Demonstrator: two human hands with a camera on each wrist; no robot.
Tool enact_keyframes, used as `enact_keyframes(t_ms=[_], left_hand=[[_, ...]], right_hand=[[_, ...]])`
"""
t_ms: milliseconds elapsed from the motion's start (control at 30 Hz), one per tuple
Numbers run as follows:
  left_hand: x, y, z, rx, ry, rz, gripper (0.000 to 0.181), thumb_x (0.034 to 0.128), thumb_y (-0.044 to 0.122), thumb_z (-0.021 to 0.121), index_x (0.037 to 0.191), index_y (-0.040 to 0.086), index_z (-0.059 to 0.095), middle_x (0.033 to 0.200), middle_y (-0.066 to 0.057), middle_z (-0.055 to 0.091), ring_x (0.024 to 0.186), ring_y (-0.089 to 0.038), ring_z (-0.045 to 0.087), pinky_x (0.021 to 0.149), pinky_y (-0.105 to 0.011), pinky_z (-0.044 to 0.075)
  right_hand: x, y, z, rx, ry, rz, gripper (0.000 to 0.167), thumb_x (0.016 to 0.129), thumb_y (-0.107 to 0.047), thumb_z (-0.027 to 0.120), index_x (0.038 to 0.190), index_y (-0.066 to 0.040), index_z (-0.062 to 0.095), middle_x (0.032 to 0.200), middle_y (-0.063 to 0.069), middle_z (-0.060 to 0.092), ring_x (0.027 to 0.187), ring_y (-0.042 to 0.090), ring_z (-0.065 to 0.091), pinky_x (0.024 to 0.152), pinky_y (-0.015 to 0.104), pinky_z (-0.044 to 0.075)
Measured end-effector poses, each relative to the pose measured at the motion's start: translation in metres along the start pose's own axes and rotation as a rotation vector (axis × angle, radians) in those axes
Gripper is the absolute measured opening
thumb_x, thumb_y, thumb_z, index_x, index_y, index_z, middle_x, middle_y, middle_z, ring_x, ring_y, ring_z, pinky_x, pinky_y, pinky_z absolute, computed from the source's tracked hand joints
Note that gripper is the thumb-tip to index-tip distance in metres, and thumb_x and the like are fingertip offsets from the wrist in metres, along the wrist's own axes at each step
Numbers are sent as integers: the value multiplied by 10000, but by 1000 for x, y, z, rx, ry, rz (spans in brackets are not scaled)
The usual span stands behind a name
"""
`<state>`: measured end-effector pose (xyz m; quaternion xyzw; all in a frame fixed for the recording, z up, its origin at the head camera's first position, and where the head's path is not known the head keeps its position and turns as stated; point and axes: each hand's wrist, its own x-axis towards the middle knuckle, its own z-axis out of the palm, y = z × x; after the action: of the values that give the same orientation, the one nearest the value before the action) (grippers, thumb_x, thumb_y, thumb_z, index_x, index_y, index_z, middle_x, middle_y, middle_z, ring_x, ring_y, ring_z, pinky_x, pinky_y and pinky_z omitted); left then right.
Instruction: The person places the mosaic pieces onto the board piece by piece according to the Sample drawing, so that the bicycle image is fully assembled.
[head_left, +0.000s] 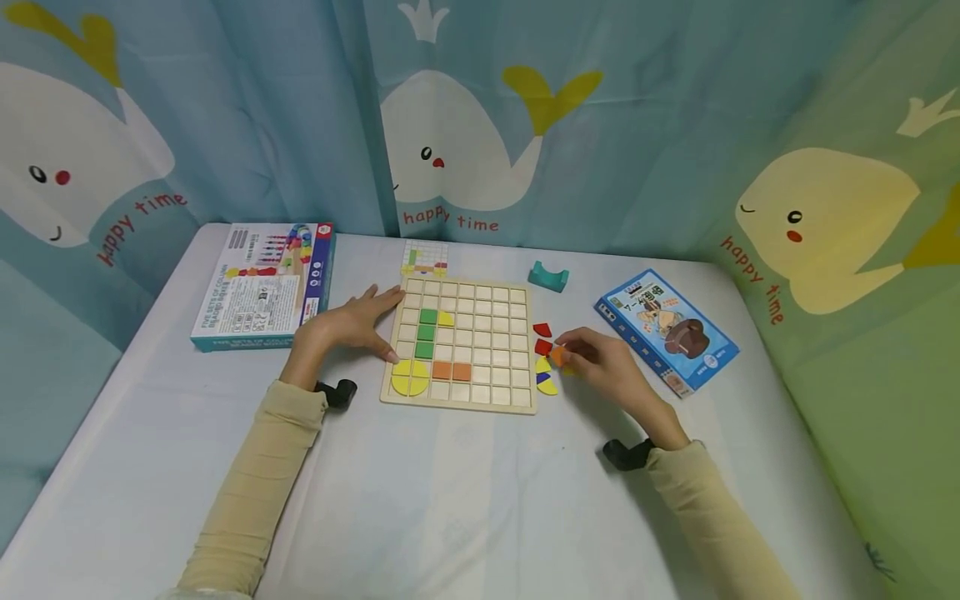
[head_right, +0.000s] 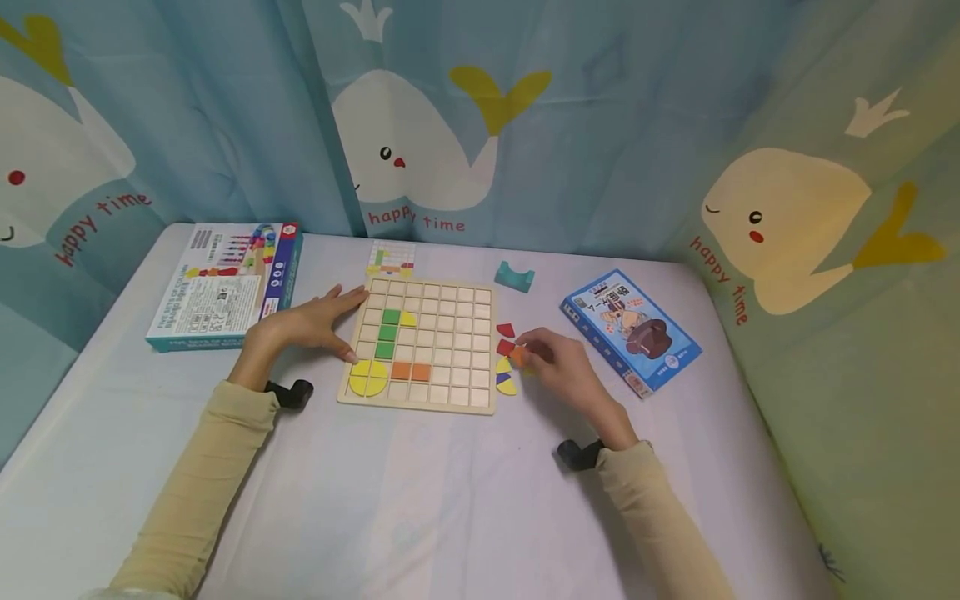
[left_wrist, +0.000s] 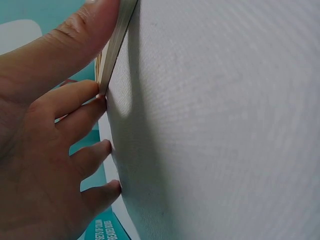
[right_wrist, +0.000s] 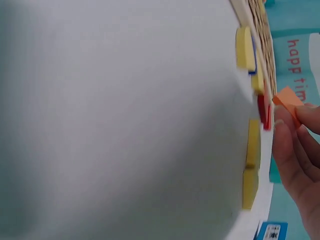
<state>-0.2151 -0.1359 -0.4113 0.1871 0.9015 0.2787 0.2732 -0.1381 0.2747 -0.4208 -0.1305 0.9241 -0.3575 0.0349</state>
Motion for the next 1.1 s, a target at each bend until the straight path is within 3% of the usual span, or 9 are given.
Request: enact_keyframes(t_ms=[133, 267, 433, 700, 1100], left_hand=[[1, 1, 0, 0, -2, 3, 1100, 831, 292, 854, 1664, 130, 153, 1742, -129, 49, 1573, -484, -53, 1215, -746, 49], [1, 1, -1, -1, 1, 6, 1093, 834, 290, 851, 1663, 128, 157, 1742, -128, 53, 1572, -486, -52, 1215, -746, 48], [1, 1, -2, -5, 1, 7, 1094, 834, 287, 851, 1662, 123, 155, 1741, -128, 54, 1575, -478, -58, 1220, -739, 40], [0, 0, -2, -5, 1, 4, 1095, 836, 290, 848, 1663, 126, 150, 1741, -135, 48, 1568, -500, -53, 1211, -752, 46], [3, 0, -1, 14, -3, 16, 1110, 820, 299, 866, 1656, 93, 165, 1739, -127, 73, 1582, -457, -44, 1233, -717, 35]], right_hand=[[1, -8, 4, 67, -29, -16, 245, 973, 14, 654, 1217, 30, 678, 1147, 209, 729, 962, 307, 709, 806, 151, 564], [5, -15, 9, 93, -53, -18, 277, 954, 41, 670, 1231, 42, 677, 1170, 216, 725, 980, 311, 727, 849, 238, 608], [8, -24, 16, 119, -75, -22, 290, 939, 77, 664, 1229, 69, 682, 1114, 219, 734, 943, 300, 751, 823, 300, 632], [14, -35, 29, 173, -124, -35, 175, 947, 60, 665, 1114, 76, 717, 984, 199, 757, 818, 236, 755, 724, 288, 639], [19, -42, 44, 216, -186, -120, 187, 959, 41, 661, 1132, 75, 724, 1018, 203, 745, 867, 269, 762, 778, 300, 641]])
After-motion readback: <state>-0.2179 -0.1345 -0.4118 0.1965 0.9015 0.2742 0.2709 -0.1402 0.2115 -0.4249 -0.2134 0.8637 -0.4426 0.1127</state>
